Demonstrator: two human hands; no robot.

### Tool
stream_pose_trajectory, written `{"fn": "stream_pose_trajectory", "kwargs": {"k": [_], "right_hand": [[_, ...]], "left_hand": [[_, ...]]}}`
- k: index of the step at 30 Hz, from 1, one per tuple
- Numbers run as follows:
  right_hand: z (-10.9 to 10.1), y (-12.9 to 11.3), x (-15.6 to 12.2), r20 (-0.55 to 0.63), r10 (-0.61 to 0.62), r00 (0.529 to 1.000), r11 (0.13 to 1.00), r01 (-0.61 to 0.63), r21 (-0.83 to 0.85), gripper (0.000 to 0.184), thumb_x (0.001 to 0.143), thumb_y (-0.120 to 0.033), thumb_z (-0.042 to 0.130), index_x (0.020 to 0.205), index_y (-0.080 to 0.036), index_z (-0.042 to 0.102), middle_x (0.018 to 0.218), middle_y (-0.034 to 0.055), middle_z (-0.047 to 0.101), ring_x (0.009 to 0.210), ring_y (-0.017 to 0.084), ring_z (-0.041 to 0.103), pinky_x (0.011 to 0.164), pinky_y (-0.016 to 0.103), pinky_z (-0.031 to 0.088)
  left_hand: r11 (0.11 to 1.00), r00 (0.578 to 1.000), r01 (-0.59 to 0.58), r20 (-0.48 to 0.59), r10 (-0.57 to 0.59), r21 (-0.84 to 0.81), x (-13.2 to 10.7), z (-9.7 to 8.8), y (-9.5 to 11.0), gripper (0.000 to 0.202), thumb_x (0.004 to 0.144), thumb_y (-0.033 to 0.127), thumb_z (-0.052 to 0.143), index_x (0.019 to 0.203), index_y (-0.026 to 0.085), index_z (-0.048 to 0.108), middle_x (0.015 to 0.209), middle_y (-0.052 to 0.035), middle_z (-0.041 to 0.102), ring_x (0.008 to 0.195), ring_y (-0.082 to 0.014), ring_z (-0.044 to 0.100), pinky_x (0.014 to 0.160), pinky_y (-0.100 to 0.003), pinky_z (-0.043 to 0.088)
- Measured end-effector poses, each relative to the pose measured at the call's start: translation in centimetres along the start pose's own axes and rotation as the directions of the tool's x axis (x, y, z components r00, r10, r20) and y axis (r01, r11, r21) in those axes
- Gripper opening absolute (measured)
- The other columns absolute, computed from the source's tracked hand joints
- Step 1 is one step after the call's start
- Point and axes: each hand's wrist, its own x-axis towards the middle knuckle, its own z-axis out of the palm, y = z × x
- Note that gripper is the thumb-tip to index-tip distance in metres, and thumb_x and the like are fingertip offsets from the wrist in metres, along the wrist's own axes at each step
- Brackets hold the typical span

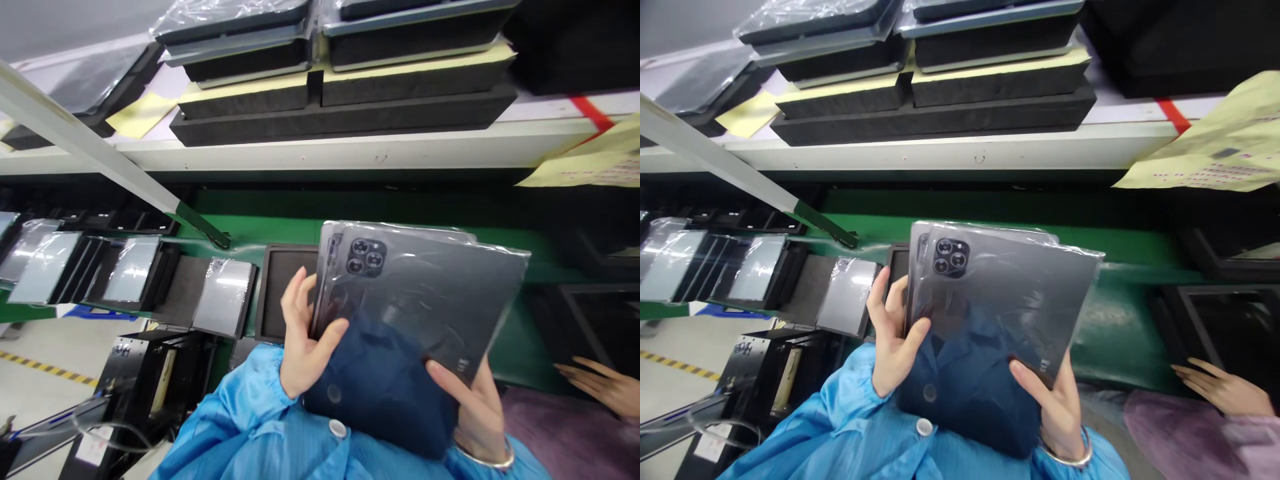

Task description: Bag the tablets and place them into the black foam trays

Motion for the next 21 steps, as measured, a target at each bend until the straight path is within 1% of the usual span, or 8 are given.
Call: {"fn": "stream_pose_trajectory", "kwargs": {"k": [3,5,7,9,11,14,18,21], "right_hand": [[-0.1,0.0,1.1,-0.022,-0.069,0.997,0.997,0.068,-0.033,0.071,0.063,-0.039,0.096,0.128,-0.028,0.07,0.107,-0.0012,0.079,0.096,0.018,0.072,0.087,0.024,0.058],[-0.3,0.0,1.6,-0.019,-0.153,0.988,0.985,0.151,-0.084,0.081,0.056,-0.036,0.099,0.13,-0.025,0.068,0.102,0.0008,0.078,0.09,0.02,0.072,0.082,0.027,0.059],[-0.2,-0.1,1.8,-0.002,-0.218,0.976,0.969,0.217,-0.121,0.096,0.056,-0.034,0.099,0.144,-0.024,0.059,0.111,0.0033,0.077,0.094,0.023,0.071,0.084,0.03,0.059],[0.2,-0.2,1.8,0.012,-0.248,0.969,0.959,0.247,-0.136,0.107,0.06,-0.035,0.097,0.155,-0.025,0.048,0.126,0.0054,0.073,0.106,0.026,0.07,0.091,0.032,0.058],[0.4,-0.3,1.6,0.0,-0.243,0.97,0.961,0.24,-0.134,0.113,0.06,-0.038,0.096,0.158,-0.024,0.043,0.133,0.0063,0.07,0.111,0.027,0.068,0.093,0.033,0.057],[0.4,0.0,1.4,-0.033,-0.207,0.978,0.973,0.202,-0.108,0.12,0.055,-0.039,0.097,0.159,-0.022,0.042,0.13,0.0081,0.071,0.104,0.028,0.069,0.085,0.034,0.059],[0.1,0.5,1.2,-0.078,-0.201,0.977,0.977,0.194,-0.085,0.124,0.052,-0.038,0.098,0.161,-0.022,0.04,0.122,0.0083,0.072,0.096,0.026,0.069,0.08,0.032,0.06],[-0.2,0.7,1.2,-0.084,-0.234,0.969,0.969,0.225,-0.102,0.121,0.051,-0.036,0.099,0.158,-0.023,0.045,0.124,0.0079,0.071,0.096,0.026,0.069,0.08,0.032,0.061]], "left_hand": [[0.996,0.998,0.063,-0.007,-0.063,-0.064,0.9,0.6,0.0,0.043,0.095,0.036,0.073,0.133,0.031,0.052,0.141,-0.0085,0.057,0.116,-0.0188,0.071,0.095,-0.031,0.062],[0.992,0.994,0.106,0.005,-0.105,-0.075,1.3,0.8,0.0,0.034,0.095,0.037,0.072,0.122,0.027,0.055,0.129,-0.0068,0.061,0.107,-0.016,0.072,0.092,-0.028,0.062],[0.988,0.993,0.117,0.002,-0.117,-0.102,1.5,1.0,0.0,0.032,0.096,0.037,0.07,0.121,0.027,0.053,0.12,-0.005,0.065,0.105,-0.0158,0.072,0.092,-0.028,0.062],[0.988,0.995,0.097,-0.012,-0.099,-0.119,1.7,1.1,0.2,0.032,0.098,0.036,0.068,0.124,0.028,0.051,0.123,-0.0063,0.065,0.112,-0.0177,0.071,0.095,-0.03,0.061],[0.989,0.997,0.053,-0.051,-0.061,-0.135,2.1,1.1,0.5,0.037,0.099,0.034,0.066,0.131,0.031,0.046,0.136,-0.0087,0.062,0.121,-0.0201,0.069,0.098,-0.034,0.062],[0.994,0.998,0.0,-0.063,-0.007,-0.108,3.0,0.6,1.2,0.038,0.099,0.032,0.067,0.13,0.033,0.046,0.147,-0.0102,0.055,0.118,-0.0206,0.07,0.095,-0.037,0.063],[1.0,1.0,-0.007,0.021,0.006,0.01,3.8,0.2,1.7,0.014,0.096,0.029,0.07,0.105,0.021,0.062,0.145,-0.0106,0.052,0.107,-0.0177,0.072,0.087,-0.03,0.064],[0.991,0.992,-0.096,-0.069,0.103,0.097,4.2,0.2,1.7,0.02,0.093,0.026,0.074,0.11,0.023,0.064,0.138,-0.0089,0.049,0.114,-0.0189,0.067,0.089,-0.031,0.064]]}}
